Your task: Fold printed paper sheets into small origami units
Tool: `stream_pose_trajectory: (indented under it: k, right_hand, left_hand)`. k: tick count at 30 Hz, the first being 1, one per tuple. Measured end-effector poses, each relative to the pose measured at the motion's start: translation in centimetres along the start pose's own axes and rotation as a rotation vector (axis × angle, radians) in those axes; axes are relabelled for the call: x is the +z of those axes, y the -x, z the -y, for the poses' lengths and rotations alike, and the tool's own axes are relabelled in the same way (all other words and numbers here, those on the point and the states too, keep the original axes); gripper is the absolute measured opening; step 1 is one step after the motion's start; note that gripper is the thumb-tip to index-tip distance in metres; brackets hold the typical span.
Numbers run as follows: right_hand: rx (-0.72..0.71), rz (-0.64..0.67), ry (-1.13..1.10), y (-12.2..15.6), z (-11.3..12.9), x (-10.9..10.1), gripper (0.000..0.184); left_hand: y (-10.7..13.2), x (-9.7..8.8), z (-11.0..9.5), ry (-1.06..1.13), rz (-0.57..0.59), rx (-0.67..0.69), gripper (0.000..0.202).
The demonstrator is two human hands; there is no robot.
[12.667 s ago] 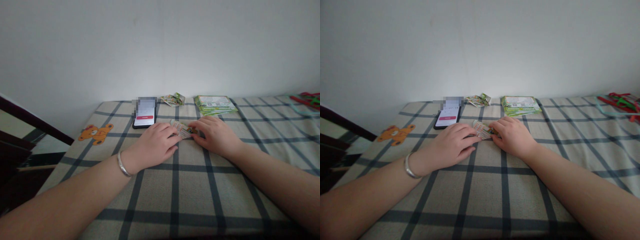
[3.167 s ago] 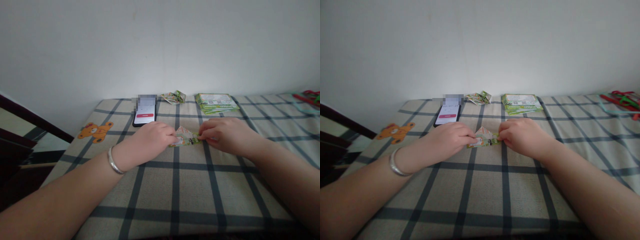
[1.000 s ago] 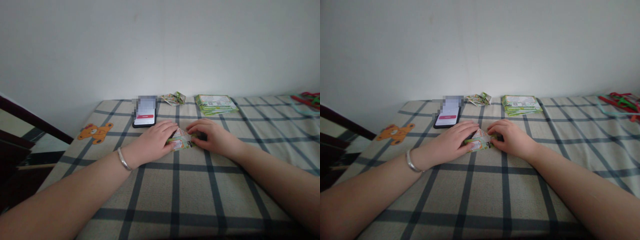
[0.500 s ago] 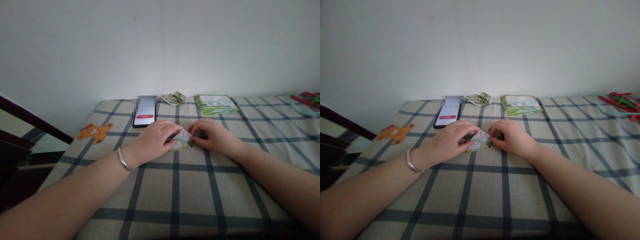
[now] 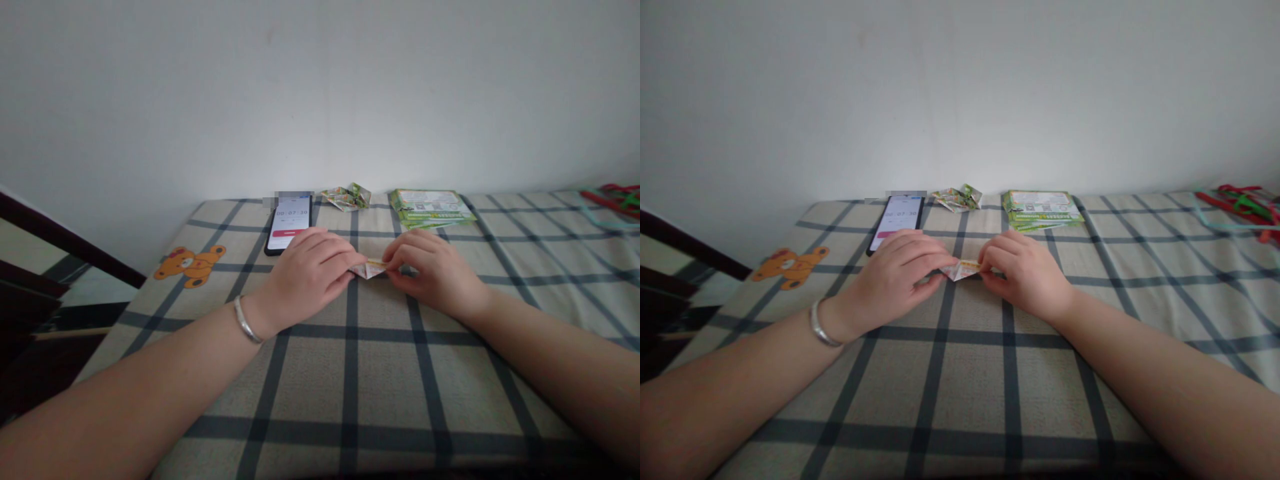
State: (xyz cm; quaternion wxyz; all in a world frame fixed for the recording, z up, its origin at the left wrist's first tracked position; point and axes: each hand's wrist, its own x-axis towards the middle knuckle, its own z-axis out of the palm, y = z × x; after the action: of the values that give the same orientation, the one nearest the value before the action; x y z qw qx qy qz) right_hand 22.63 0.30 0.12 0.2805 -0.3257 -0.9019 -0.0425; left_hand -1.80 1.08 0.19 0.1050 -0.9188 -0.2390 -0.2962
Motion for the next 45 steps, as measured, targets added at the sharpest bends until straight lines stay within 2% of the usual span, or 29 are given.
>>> stream_pose_trajectory:
  k: [4,7,13,17,25,30,39,45]
  right_hand:
    - [-0.070,0.050,0.124,0.0,0.2,0.0,0.005]
    - [-0.101,0.099,0.178,0.0,0.3,0.1,0.010]
    - [-0.149,0.140,0.290,-0.2,0.6,0.1,0.021]
    - [-0.142,0.172,0.286,-0.3,0.7,0.1,0.027]
    - [-0.150,0.131,0.214,0.0,-0.5,0.3,0.018]
    - [-0.126,0.145,0.203,0.2,-0.8,0.3,0.018]
    - [-0.166,0.133,0.205,0.3,-0.2,-0.2,0.020]
    - [-0.190,0.143,0.125,0.1,0.6,0.0,0.021]
  left_hand:
    - [0.0,-0.1,-0.1,-0.023,0.034,0.051,0.018]
    - [0.1,-0.2,-0.3,-0.024,0.081,0.089,0.022]
    - [0.2,0.1,-0.6,-0.058,0.204,0.053,0.016]
    - [0.2,0.3,-0.6,-0.086,0.258,0.044,0.011]
    - [0.1,0.2,-0.5,-0.157,0.258,0.071,0.010]
    - [0.1,0.0,-0.4,-0.180,0.263,0.075,0.007]
    - [0.4,0.5,0.0,-0.105,0.256,0.039,0.014]
    - [0.4,0.8,0.2,-0.075,0.244,0.056,0.016]
